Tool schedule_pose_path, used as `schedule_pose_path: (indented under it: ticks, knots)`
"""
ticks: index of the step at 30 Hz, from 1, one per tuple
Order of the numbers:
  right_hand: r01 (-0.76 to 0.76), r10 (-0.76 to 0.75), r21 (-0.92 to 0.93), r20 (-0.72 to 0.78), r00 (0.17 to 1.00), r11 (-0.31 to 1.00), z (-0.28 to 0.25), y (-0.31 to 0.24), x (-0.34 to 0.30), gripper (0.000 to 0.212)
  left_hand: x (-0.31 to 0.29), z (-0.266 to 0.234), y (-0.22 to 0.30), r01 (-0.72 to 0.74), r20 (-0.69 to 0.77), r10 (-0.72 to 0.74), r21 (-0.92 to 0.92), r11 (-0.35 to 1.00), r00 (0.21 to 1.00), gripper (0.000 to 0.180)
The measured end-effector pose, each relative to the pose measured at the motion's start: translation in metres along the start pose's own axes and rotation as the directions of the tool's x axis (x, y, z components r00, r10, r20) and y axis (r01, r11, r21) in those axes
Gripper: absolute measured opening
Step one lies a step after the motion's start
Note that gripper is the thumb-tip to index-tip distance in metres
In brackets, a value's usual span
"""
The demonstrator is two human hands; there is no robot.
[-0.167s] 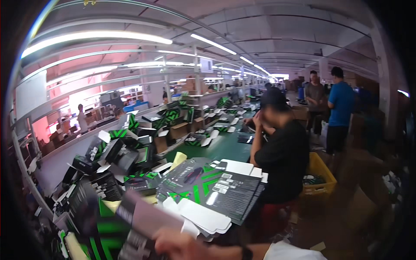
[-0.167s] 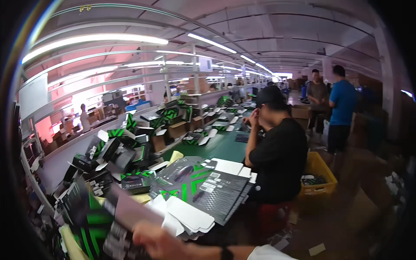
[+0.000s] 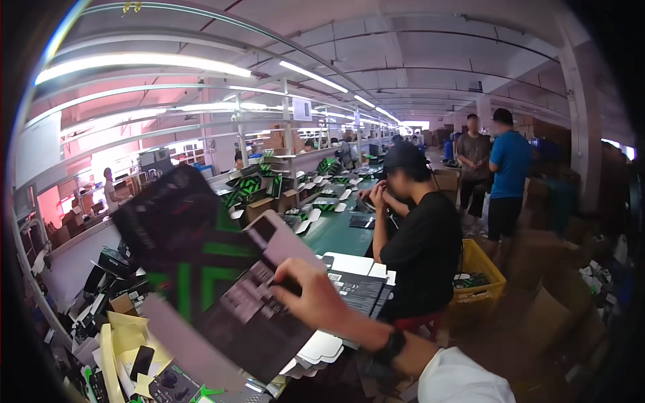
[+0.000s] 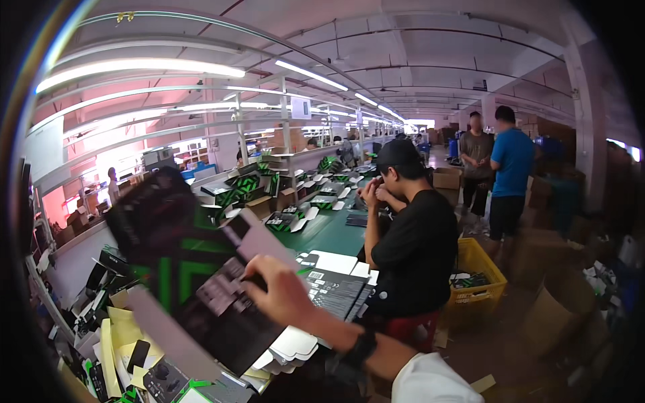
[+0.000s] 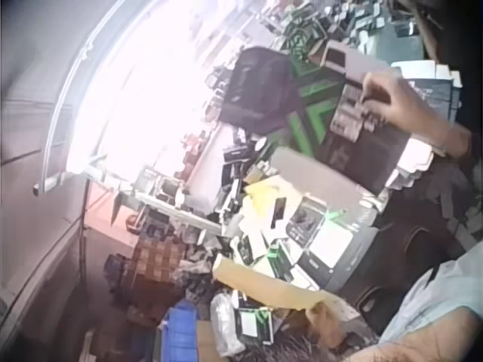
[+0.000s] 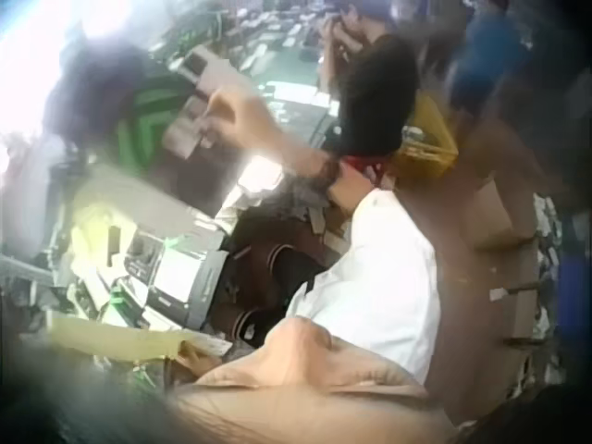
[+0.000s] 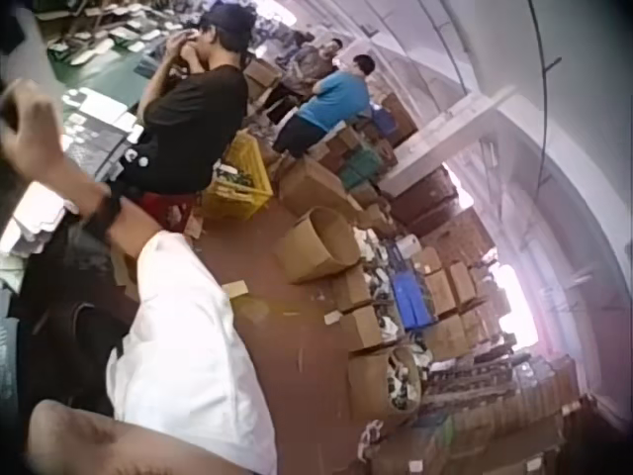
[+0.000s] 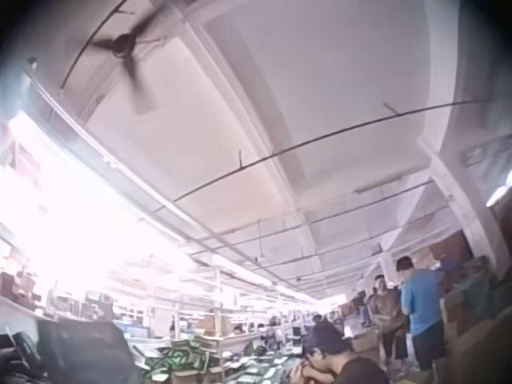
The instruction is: Apply adhesive labels or stickers to electronic component boxes.
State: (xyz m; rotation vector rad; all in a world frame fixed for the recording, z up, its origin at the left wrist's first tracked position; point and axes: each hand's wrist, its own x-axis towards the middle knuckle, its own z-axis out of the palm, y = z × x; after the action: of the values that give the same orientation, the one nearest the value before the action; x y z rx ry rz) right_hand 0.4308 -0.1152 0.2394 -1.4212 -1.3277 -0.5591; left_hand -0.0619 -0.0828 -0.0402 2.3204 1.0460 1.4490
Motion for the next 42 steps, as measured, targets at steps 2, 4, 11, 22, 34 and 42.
schedule_pose_path:
  ticks: [2, 4, 11, 22, 34, 42]
  knots:
    - [-0.078, 0.1, -0.097, 0.242, 0.965, 0.992, 0.011, 0.048, 0.0, 0.035, 0.011, 0.021, 0.03, 0.438, -0.016, -0.488, -0.413, 0.798, 0.873, 0.032]
    - [0.032, 0.294, -0.522, 0.529, 0.796, 0.852, 0.011, 0.086, -0.022, 0.045, 0.024, 0.039, 0.066, 0.65, 0.224, -0.841, -0.737, 0.184, 0.492, 0.03]
    - [0.079, -0.182, 0.205, 0.552, 0.814, 0.976, 0.019, -0.055, -0.084, 0.02, 0.061, 0.075, 0.099, 0.675, 0.508, -0.591, -0.733, 0.086, 0.627, 0.031]
    - [-0.46, -0.333, 0.644, 0.736, 0.589, 0.611, 0.115, -0.111, -0.167, 0.054, 0.046, 0.071, 0.101, 0.702, 0.484, -0.688, -0.711, 0.051, 0.54, 0.021]
    - [-0.125, -0.127, 0.517, 0.424, 0.897, 0.847, 0.106, -0.074, -0.197, 0.022, 0.047, 0.094, 0.121, 0.714, 0.433, -0.609, -0.61, 0.344, 0.664, 0.017]
    - [-0.304, -0.211, 0.522, 0.713, 0.669, 0.797, 0.103, -0.086, -0.172, 0.059, 0.055, 0.095, 0.132, 0.753, 0.428, -0.667, -0.575, 0.32, 0.61, 0.014]
